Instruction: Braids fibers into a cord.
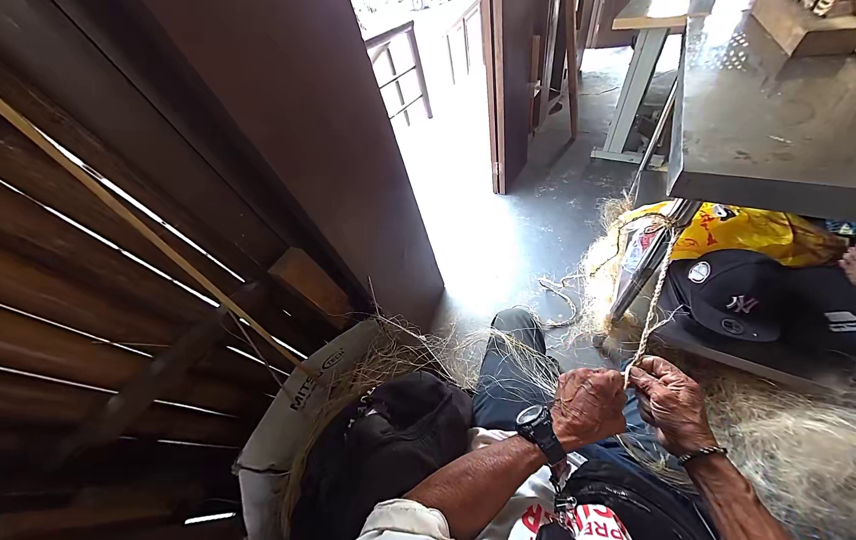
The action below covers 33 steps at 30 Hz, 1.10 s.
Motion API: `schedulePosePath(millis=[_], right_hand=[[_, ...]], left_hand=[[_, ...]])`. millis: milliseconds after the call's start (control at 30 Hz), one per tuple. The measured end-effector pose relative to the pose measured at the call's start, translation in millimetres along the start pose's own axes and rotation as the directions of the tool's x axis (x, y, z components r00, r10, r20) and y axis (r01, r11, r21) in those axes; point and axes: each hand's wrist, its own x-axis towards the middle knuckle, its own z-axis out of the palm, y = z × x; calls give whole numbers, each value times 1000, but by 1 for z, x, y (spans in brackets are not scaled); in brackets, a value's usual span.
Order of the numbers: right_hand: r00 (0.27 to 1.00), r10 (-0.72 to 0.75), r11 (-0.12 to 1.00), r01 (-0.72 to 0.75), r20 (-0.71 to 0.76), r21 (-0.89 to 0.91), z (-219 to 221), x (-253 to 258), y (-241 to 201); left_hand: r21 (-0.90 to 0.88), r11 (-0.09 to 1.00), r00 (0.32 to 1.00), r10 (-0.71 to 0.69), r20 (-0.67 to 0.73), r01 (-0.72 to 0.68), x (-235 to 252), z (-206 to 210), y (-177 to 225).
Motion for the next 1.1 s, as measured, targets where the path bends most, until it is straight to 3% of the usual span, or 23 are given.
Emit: schedulePosePath(millis=[167,433,633,700,767,833,867,967,1033,1100], right_hand=[[981,185,916,-191,52,352,7,-7,-8],[982,160,886,-187,100,425,-6,-12,-13],[993,110,931,-117,41,345,-32,-15,-12],[995,101,943,-101,17,317,-40,-14,-10],[995,99,951,-93,-5,295,-44,-15,-11],[996,90,956,-86,-1,281,-46,-14,-12],[997,82,958,-82,11,276,-45,-14,-12],[996,73,961,-84,48,264,-36,-13,-15],[995,76,956,-93,71,279,-28,-12,-16],[993,68,951,-93,94,294,-21,-10,-16]], left_hand=[[-171,983,998,67,11,-65,-11,4,-13],[-453,886,967,21,254,100,-20,-32,-42],[-413,900,961,-21,275,138,-22,-106,-49],[-259,947,921,-79,382,188,-21,-135,-48],[23,972,861,-217,460,233,-21,-158,-43],[229,930,862,-355,362,288,-19,-168,-32],[254,920,894,-363,262,299,-16,-168,-27],[121,970,977,-214,-6,213,4,-154,-11],[-21,989,989,-147,-12,147,24,-134,0],[-156,981,991,-102,80,114,43,-106,6]])
